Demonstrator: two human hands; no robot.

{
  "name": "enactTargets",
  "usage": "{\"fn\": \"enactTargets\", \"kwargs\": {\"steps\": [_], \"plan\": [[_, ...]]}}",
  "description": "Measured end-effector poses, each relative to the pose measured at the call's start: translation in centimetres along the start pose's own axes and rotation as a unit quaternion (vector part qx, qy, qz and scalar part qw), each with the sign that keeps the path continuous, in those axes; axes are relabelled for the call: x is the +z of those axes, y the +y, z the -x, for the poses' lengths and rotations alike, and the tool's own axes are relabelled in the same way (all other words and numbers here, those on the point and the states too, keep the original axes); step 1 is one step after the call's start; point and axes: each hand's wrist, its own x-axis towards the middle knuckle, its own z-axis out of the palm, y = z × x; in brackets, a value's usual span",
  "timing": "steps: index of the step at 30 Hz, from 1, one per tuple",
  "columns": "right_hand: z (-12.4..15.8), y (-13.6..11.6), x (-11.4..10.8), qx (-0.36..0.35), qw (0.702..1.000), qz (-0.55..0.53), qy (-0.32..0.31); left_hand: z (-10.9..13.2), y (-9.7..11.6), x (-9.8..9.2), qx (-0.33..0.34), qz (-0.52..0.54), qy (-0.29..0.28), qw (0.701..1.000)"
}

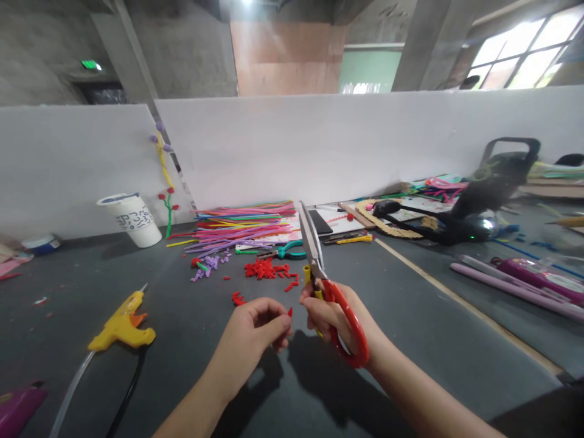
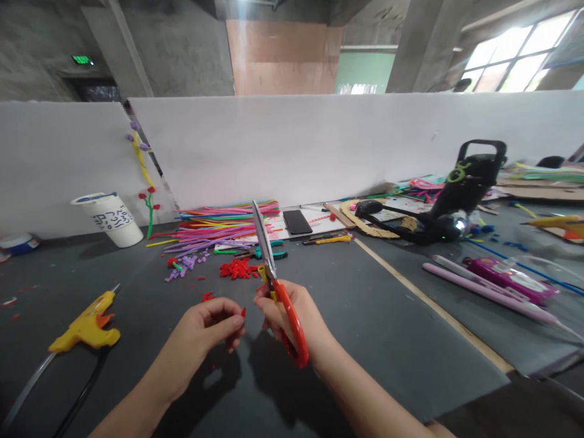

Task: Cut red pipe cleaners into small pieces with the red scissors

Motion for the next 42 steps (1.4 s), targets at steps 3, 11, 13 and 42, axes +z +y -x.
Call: {"fn": "enactTargets", "kwargs": {"steps": [3, 11, 13, 42], "plan": [[-0.1, 0.3, 0.1, 0.009, 1.0, 0.008, -0.006, 0.0, -0.1, 0.0, 0.028, -0.074, 0.002, 0.997], [0.0, 0.6, 0.5, 0.005, 0.999, 0.017, -0.03, 0.6, 0.5, 0.4, 0.101, -0.246, 0.072, 0.961], [0.0, 0.6, 0.5, 0.005, 0.999, 0.018, -0.033, 0.7, 0.4, 0.5, 0.114, -0.262, 0.074, 0.955], [-0.1, 0.5, 0.4, -0.005, 0.998, 0.04, -0.037, 0.4, 0.5, 0.4, -0.024, -0.015, 0.019, 0.999]]}}
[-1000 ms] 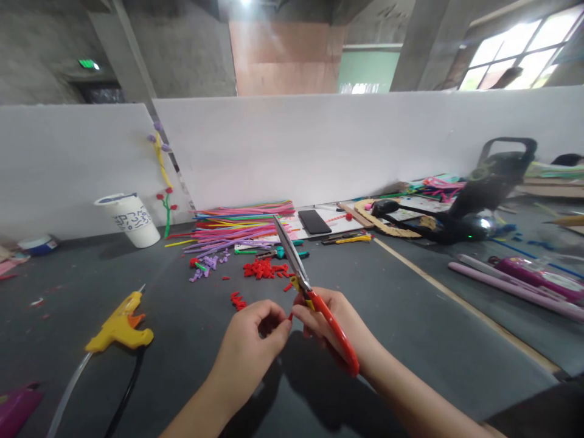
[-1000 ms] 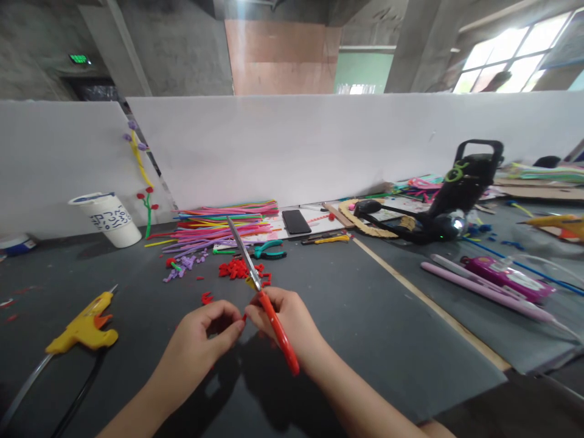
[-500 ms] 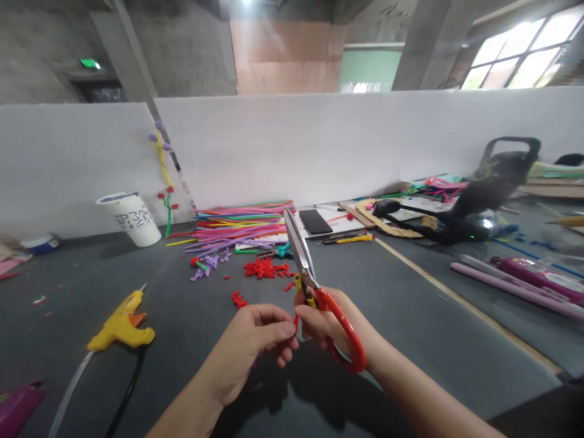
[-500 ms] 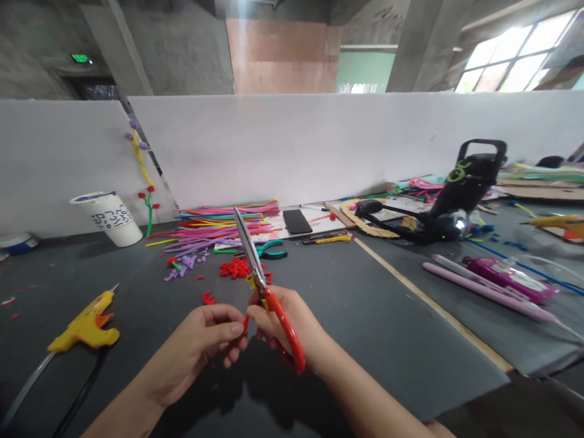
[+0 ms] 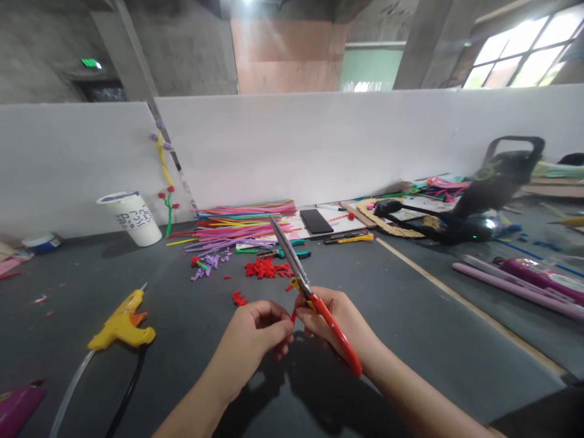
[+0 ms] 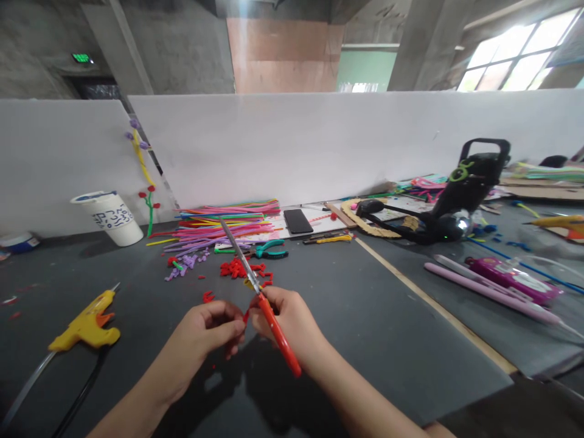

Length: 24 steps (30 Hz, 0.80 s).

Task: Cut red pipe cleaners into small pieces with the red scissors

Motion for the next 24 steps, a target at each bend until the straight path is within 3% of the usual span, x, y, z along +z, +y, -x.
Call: {"fn": "enactTargets", "kwargs": {"steps": [5, 24], "plan": [[0.01, 0.02, 0.12, 0.004, 1.0, 0.004, 0.024, -0.35, -0.21, -0.17, 0.007, -0.004, 0.002, 1.0], [0.45, -0.65, -0.13, -0.036, 0.998, 0.052, -0.009, -0.35, -0.66, 0.04, 0.009, -0.019, -0.02, 1.0]]}}
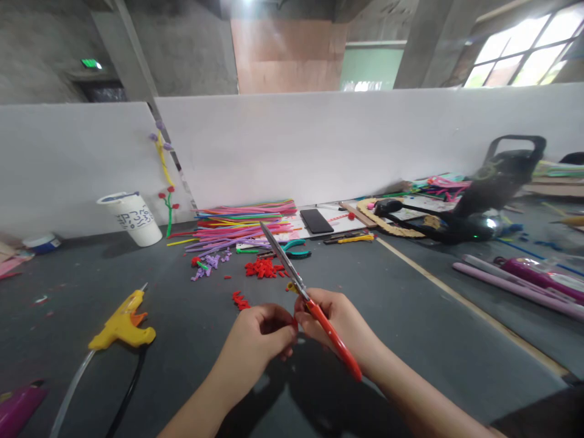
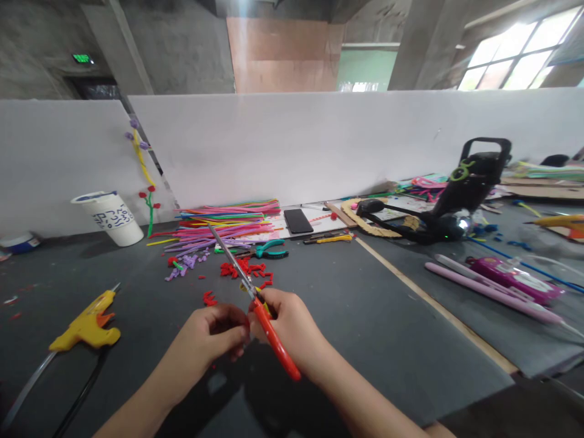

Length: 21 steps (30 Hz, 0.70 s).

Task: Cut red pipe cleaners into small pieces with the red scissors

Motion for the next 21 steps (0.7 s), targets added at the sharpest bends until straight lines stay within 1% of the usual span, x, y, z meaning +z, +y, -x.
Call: {"fn": "enactTargets", "kwargs": {"steps": [3, 6, 8, 10, 12, 16, 21], "plan": [[0.2, 0.2, -0.2, -0.027, 0.999, 0.028, 0.016, 0.0, 0.2, -0.4, 0.014, 0.029, 0.022, 0.999], [0.7, 0.3, -0.6, -0.063, 0.989, 0.128, 0.041, 0.0, 0.5, -1.1, 0.037, 0.091, 0.065, 0.993], [1.1, 0.5, -0.8, -0.081, 0.97, 0.22, 0.058, 0.0, 0.6, -1.6, 0.053, 0.127, 0.085, 0.987], [1.6, 0.8, -0.9, -0.099, 0.946, 0.301, 0.072, 0.1, 0.8, -1.8, 0.069, 0.151, 0.1, 0.981], [1.9, 1.3, -0.9, -0.113, 0.924, 0.357, 0.077, 0.1, 0.9, -1.9, 0.086, 0.166, 0.108, 0.976], [2.4, 2.3, -1.1, -0.13, 0.895, 0.418, 0.08, 0.4, 1.2, -1.8, 0.109, 0.179, 0.112, 0.971], [2.9, 3.0, -1.2, -0.144, 0.882, 0.44, 0.084, 0.8, 1.4, -1.6, 0.116, 0.167, 0.106, 0.973]]}}
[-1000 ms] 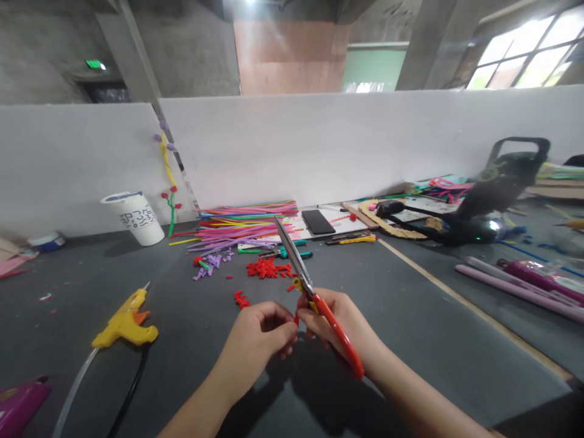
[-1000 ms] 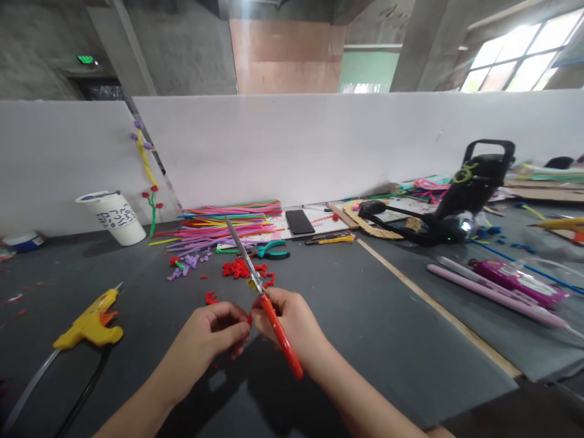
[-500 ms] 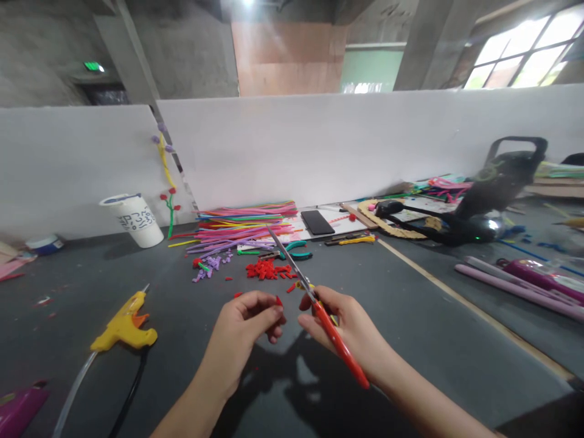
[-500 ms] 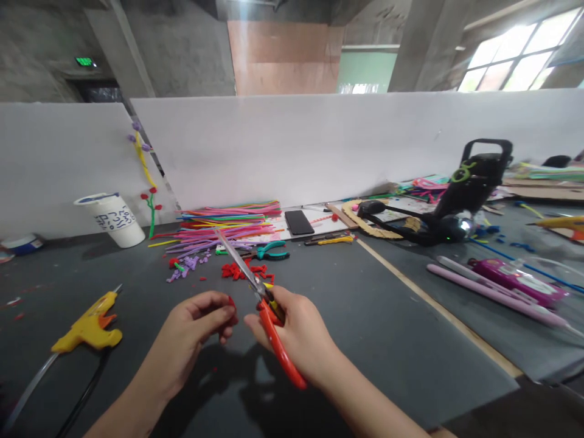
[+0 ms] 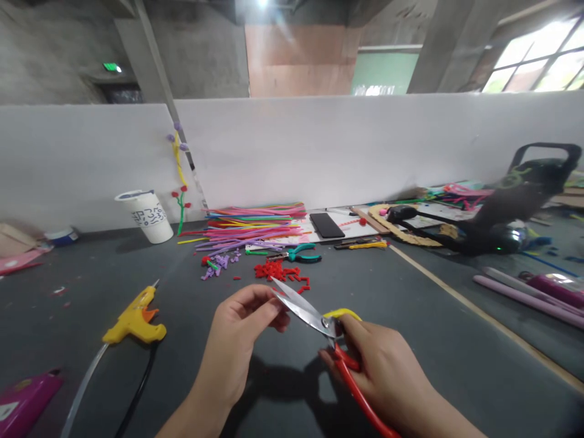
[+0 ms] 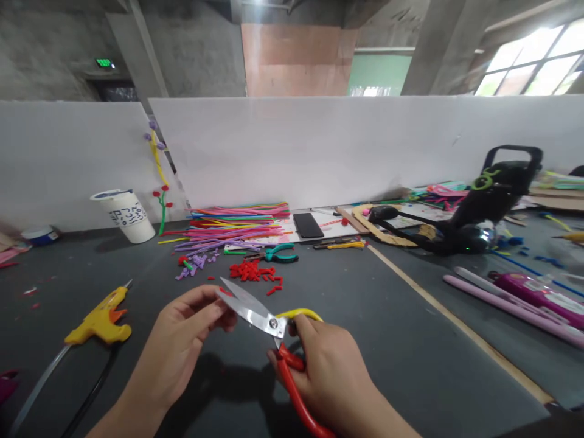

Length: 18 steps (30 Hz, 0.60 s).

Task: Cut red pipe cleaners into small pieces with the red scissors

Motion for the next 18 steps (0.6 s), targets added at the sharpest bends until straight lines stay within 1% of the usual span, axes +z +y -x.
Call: {"fn": "enactTargets", "kwargs": {"steps": [13, 15, 18], "plan": [[0.32, -0.09, 0.4, -0.031, 0.998, 0.036, 0.029, 0.27, -0.33, -0.04, 0.011, -0.001, -0.003, 1.0], [0.22, 0.04, 0.43, -0.019, 0.999, 0.036, 0.03, 0.38, -0.3, 0.04, 0.007, 0.005, 0.004, 1.0], [-0.08, 0.2, 0.06, 0.031, 0.998, 0.036, 0.038, 0.5, -0.26, 0.18, -0.002, 0.012, 0.022, 1.0]]}}
